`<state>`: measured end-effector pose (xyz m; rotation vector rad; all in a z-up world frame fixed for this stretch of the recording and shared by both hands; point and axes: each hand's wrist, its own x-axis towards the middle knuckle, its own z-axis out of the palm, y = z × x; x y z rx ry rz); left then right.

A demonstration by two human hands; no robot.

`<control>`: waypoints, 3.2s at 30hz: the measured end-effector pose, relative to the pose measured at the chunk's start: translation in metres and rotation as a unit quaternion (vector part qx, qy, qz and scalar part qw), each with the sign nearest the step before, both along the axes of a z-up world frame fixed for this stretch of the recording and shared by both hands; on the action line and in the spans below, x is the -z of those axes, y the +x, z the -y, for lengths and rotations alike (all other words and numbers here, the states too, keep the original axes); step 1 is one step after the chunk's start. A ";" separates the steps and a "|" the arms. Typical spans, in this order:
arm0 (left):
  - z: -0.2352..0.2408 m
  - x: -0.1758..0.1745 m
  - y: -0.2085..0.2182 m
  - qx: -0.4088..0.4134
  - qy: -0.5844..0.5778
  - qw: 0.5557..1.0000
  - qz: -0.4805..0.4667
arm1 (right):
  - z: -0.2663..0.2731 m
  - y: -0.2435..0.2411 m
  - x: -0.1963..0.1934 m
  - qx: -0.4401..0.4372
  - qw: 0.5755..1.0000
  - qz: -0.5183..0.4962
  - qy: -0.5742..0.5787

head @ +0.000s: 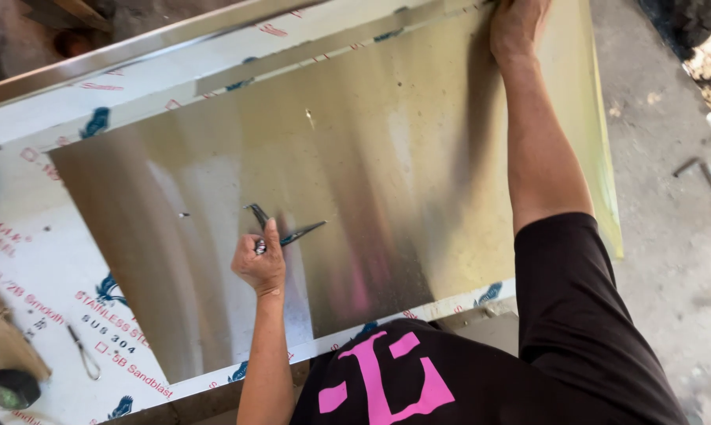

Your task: Peeling off the protective plastic film from stainless steel sheets and fabricated metal panels.

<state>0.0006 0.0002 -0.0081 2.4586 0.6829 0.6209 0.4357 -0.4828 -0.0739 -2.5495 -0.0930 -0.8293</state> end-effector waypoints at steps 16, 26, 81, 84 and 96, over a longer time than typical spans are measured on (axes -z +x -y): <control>0.004 -0.007 0.004 0.001 -0.001 1.000 0.025 | -0.027 -0.019 -0.060 0.000 0.990 -0.129 0.055; 0.003 -0.002 0.002 -0.006 0.003 1.000 0.024 | -0.017 -0.013 -0.048 0.002 0.987 -0.137 0.090; 0.004 -0.006 0.002 0.008 -0.008 1.000 0.010 | -0.026 -0.024 -0.084 -0.017 0.970 -0.198 0.138; 0.004 -0.005 0.001 0.005 -0.006 1.000 0.008 | -0.024 -0.021 -0.082 0.015 0.959 -0.202 0.196; 0.004 -0.004 0.002 -0.003 -0.007 1.000 0.001 | -0.024 -0.020 -0.087 0.018 0.968 -0.163 0.188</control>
